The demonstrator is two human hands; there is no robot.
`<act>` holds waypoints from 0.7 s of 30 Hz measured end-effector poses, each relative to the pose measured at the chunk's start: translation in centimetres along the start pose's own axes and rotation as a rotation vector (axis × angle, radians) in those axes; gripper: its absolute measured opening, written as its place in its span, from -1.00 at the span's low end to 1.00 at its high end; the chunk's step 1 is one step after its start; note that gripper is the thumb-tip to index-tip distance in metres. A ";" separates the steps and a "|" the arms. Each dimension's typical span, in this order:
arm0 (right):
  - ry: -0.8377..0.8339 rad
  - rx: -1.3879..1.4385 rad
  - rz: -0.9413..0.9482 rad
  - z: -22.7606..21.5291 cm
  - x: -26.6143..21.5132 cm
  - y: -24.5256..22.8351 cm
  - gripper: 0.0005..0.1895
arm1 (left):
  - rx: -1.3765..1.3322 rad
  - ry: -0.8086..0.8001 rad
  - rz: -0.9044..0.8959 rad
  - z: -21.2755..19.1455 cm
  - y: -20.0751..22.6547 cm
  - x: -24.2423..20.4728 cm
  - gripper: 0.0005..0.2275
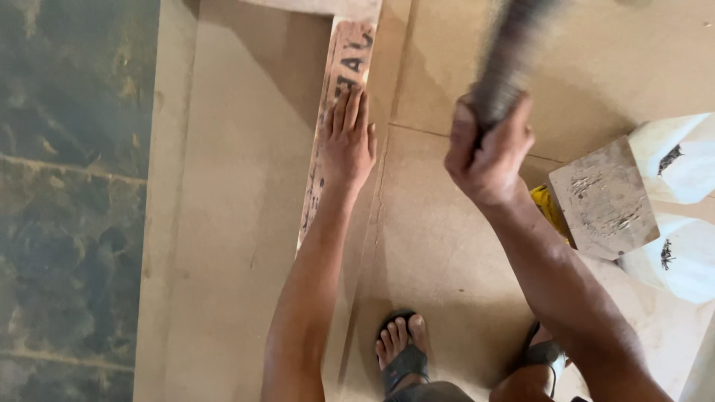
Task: The person uses a hammer to drive nails into wooden boards to assemble a frame on a workshop floor. They position the boards by hand and retrieve nails from a container before hammering them in.
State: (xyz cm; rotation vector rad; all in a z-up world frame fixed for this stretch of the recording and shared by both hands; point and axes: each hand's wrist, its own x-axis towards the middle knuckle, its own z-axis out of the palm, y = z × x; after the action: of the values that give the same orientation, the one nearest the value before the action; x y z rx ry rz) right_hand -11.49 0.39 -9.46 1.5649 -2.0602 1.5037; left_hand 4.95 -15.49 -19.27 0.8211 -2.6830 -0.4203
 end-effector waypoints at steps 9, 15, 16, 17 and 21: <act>-0.440 -0.241 0.272 0.7 1.1 -0.7 -0.74 | -0.022 0.036 0.012 -0.2 -0.1 0.4 -0.51; 0.021 0.252 0.278 -0.7 -0.1 -2.2 -0.80 | -0.004 -0.013 -0.008 0.2 0.0 -0.3 -0.50; -0.155 0.037 0.271 0.2 0.4 -1.8 -0.75 | 0.007 0.005 -0.008 0.3 0.0 -0.5 -0.49; -0.329 -0.185 0.267 1.1 1.0 -1.4 -0.69 | 0.012 0.016 -0.003 0.4 -0.1 -0.4 -0.49; -0.480 -0.391 0.168 0.6 1.9 -1.0 -0.72 | 0.016 0.031 0.013 0.3 0.0 0.2 -0.47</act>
State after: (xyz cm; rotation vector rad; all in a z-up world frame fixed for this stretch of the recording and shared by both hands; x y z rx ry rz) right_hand -11.33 -1.27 -7.95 1.7399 -2.5936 0.7269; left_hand 4.69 -15.58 -19.56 0.8079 -2.6649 -0.3812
